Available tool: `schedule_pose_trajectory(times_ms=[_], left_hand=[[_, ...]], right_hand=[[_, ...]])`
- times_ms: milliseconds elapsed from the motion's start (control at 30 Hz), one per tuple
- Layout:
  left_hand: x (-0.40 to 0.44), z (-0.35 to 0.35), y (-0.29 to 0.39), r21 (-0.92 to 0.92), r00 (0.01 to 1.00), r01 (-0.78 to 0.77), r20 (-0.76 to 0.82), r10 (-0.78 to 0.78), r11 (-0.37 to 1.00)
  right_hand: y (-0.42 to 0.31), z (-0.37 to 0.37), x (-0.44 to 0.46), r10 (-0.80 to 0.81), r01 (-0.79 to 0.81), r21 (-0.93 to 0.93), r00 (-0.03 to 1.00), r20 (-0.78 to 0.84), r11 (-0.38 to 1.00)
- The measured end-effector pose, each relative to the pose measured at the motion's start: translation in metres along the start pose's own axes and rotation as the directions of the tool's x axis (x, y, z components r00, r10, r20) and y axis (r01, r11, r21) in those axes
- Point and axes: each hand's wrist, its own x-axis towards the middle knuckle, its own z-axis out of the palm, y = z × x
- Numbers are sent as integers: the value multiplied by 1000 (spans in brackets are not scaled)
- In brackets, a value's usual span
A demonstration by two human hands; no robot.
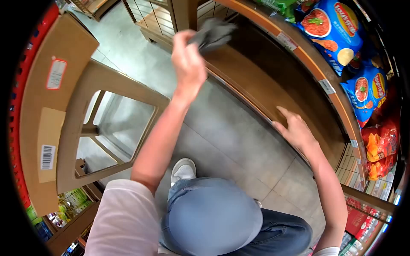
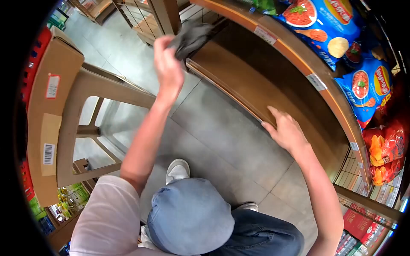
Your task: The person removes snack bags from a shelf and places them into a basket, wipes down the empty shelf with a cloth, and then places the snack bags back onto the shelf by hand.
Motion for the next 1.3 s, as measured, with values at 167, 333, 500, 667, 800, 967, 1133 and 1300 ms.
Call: schedule_pose_trajectory(times_ms=[167, 333, 500, 667, 800, 967, 1133, 1300], left_hand=[[-73, -44, -80, 47, 902, 421, -121, -414, 906], [-71, -11, -118, 27, 905, 410, -141, -402, 912], [-73, 18, -108, -143, 820, 543, -124, -559, 828], [-105, 25, -90, -69, 776, 631, 64, -628, 773], [-102, 32, -110, -410, 697, 639, -48, -715, 651], [-143, 53, -82, -369, 603, 745, 19, -797, 555], [-155, 59, -78, -439, 481, 807, 103, -870, 395], [-192, 88, -61, -194, 380, 913, 94, -920, 358]], right_hand=[[-1, 27, 49, -12, 9, 136, 1000, 27, 991], [11, 38, 70, 44, -62, 216, 995, 87, 974], [25, 17, 51, 175, -177, 309, 984, 37, 934], [71, 10, 9, 268, -295, 269, 954, 133, 917], [101, 12, -18, 291, -340, 247, 932, 217, 907], [117, 16, -19, 243, -308, 201, 925, 293, 930], [117, 21, -32, 223, -274, 228, 948, 227, 934], [138, 33, -46, 225, -245, 223, 968, 111, 944]])
